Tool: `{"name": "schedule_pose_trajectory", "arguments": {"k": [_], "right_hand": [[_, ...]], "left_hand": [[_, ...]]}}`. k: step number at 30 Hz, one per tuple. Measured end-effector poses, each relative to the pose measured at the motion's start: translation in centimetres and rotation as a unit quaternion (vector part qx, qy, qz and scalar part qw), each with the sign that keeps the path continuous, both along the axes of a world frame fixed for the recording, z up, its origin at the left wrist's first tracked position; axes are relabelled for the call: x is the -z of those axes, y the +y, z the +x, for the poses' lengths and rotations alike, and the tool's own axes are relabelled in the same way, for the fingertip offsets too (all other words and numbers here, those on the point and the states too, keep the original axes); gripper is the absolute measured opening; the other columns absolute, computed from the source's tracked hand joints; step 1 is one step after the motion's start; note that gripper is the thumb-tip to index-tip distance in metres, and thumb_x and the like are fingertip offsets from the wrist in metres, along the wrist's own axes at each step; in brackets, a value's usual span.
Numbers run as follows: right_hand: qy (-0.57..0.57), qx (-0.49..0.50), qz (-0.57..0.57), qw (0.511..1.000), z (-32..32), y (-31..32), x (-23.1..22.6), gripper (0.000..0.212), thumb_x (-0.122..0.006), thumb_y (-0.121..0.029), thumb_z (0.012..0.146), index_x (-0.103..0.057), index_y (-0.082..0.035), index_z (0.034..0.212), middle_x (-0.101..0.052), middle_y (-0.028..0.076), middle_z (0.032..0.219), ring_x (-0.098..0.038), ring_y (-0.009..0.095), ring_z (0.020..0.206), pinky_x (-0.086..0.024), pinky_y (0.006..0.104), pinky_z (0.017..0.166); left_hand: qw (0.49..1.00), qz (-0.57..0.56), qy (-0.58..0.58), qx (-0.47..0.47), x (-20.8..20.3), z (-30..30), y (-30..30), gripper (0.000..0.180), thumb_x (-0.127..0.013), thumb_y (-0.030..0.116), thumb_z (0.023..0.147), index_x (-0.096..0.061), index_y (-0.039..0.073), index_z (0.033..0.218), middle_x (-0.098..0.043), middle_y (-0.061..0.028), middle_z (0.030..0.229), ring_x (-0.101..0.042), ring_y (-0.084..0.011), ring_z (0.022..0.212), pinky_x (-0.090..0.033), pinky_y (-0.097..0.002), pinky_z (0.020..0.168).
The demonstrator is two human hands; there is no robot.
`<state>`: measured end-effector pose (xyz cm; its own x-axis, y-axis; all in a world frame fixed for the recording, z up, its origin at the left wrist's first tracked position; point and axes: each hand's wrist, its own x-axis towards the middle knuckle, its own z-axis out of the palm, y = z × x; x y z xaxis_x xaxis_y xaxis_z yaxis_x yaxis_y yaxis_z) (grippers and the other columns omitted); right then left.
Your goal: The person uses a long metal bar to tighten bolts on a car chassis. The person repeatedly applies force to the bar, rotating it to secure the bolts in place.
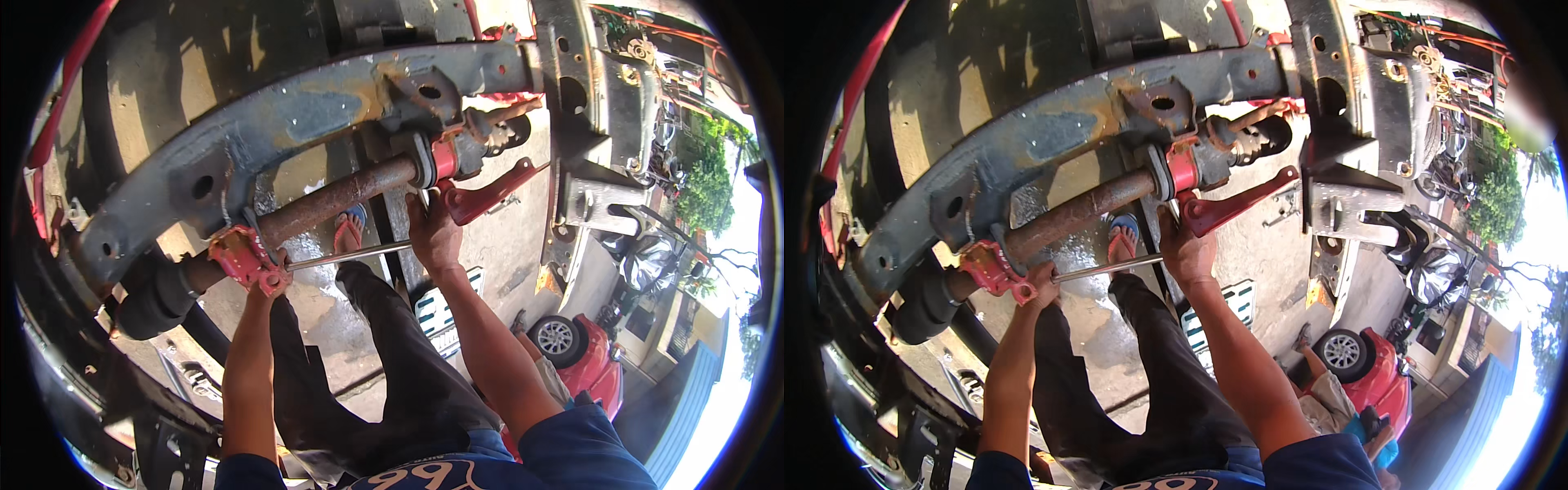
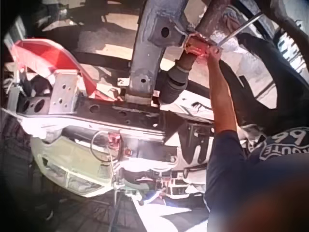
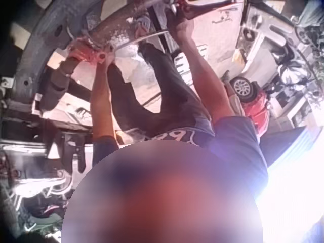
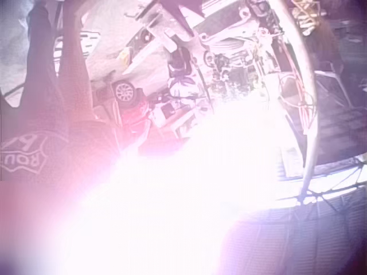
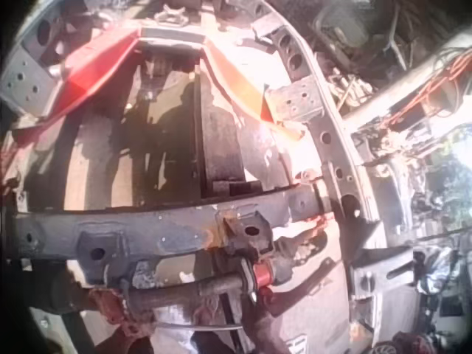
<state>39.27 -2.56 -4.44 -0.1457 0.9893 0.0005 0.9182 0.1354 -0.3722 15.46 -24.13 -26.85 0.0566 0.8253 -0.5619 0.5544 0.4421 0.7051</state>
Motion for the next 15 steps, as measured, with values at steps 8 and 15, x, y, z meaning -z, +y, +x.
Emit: {"name": "schedule_pose_trajectory", "arguments": {"k": [8, 15], "right_hand": [[0.206, 0.046, -0.12, 0.97, 1.9, -0.7, -1.4, 0.023, -0.064, -0.029, 0.095, -0.068, -0.007, 0.101, -0.068, 0.023, 0.084, -0.065, 0.046, 0.085, -0.051, 0.0457, 0.071], [0.202, 0.079, -0.197, 0.956, 3.0, -2.7, -1.4, 0.034, -0.061, -0.022, 0.094, -0.062, -0.014, 0.127, -0.068, 0.026, 0.096, -0.063, 0.048, 0.095, -0.052, 0.0495, 0.077]], "left_hand": [[0.963, -0.212, 0.135, 0.095, -22.3, -3.8, -2.9, 0.033, -0.069, 0.037, 0.087, -0.066, 0.006, 0.101, -0.071, -0.0198, 0.092, -0.069, -0.0387, 0.09, -0.055, -0.0467, 0.08], [0.974, -0.113, 0.185, 0.059, -25.5, -1.9, -6.4, 0.023, -0.064, 0.028, 0.092, -0.059, 0.007, 0.098, -0.069, -0.0178, 0.09, -0.066, -0.0404, 0.092, -0.053, -0.0504, 0.08]]}}
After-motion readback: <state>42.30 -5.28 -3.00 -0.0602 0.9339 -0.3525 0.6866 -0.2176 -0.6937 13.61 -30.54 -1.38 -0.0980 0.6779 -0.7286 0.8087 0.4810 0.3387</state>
